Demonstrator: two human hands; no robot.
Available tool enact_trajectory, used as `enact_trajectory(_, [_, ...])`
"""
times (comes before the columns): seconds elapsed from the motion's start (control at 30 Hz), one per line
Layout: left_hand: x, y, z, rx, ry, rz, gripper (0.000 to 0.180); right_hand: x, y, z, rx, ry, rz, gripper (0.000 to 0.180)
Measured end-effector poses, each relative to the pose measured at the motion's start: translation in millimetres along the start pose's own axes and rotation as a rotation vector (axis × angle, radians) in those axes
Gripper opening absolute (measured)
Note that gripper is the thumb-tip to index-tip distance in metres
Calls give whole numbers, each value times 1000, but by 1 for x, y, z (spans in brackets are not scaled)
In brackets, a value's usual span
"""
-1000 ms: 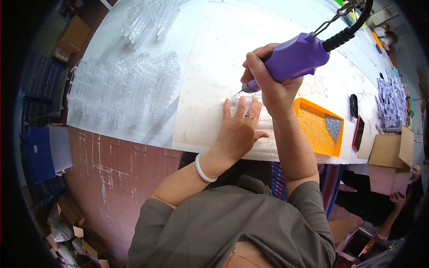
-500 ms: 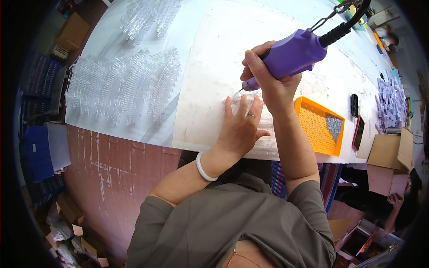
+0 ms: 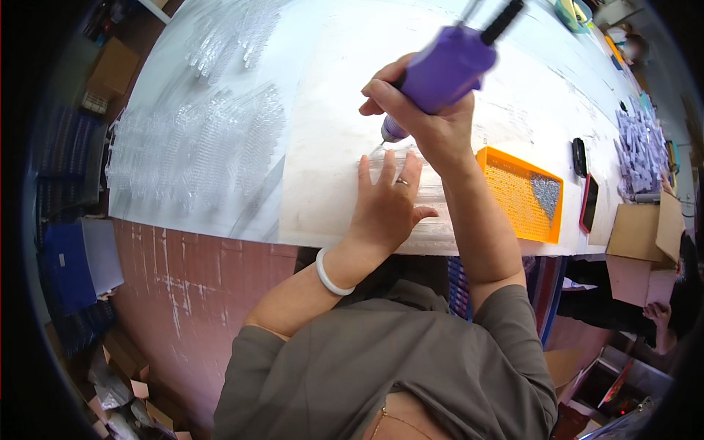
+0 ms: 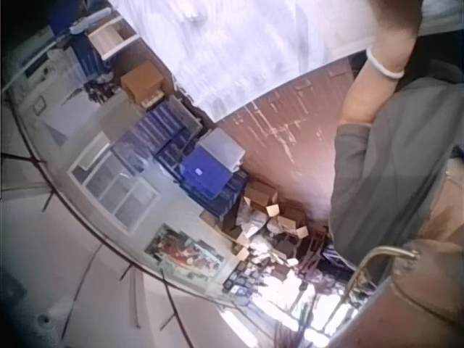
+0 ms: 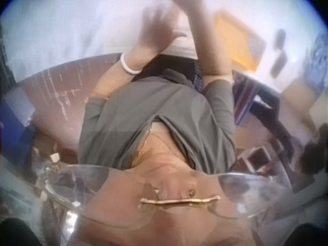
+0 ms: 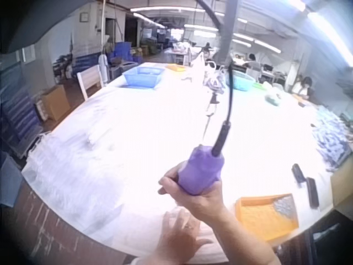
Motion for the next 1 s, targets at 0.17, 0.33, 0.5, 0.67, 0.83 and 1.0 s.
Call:
enact_trajectory(0.17, [0, 0, 6, -28, -26, -15, 71, 55, -3, 69, -196, -88, 340, 8])
enact_trajectory(0.33, [7, -21, 0, -3, -53, -22, 66, 90, 22, 137, -339, 216, 293, 9])
enact_trajectory(0.5, [-4, -23, 12, -53, -80, -50, 59, 89, 62, 173, -510, 288, 183, 8])
enact_trajectory(0.67, [-39, 21, 16, 93, 58, -46, 59, 96, 75, 177, -472, 380, 194, 8])
enact_trajectory(0.83, [-44, 24, 8, 118, -56, -46, 65, 91, 73, 177, -469, 373, 215, 6])
enact_trajectory(1.0, [-46, 32, 0, 96, -114, -66, 75, 83, 73, 179, -486, 361, 226, 6])
Point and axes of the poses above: each hand's wrist, its own y-axis away from the middle knuckle, its own z-axis out of the back of the hand, x = y × z, the point moved 7 cm from there along -y, towards the middle knuckle, and after that the axes turned 15 degrees about z, right-handed, at the moved point
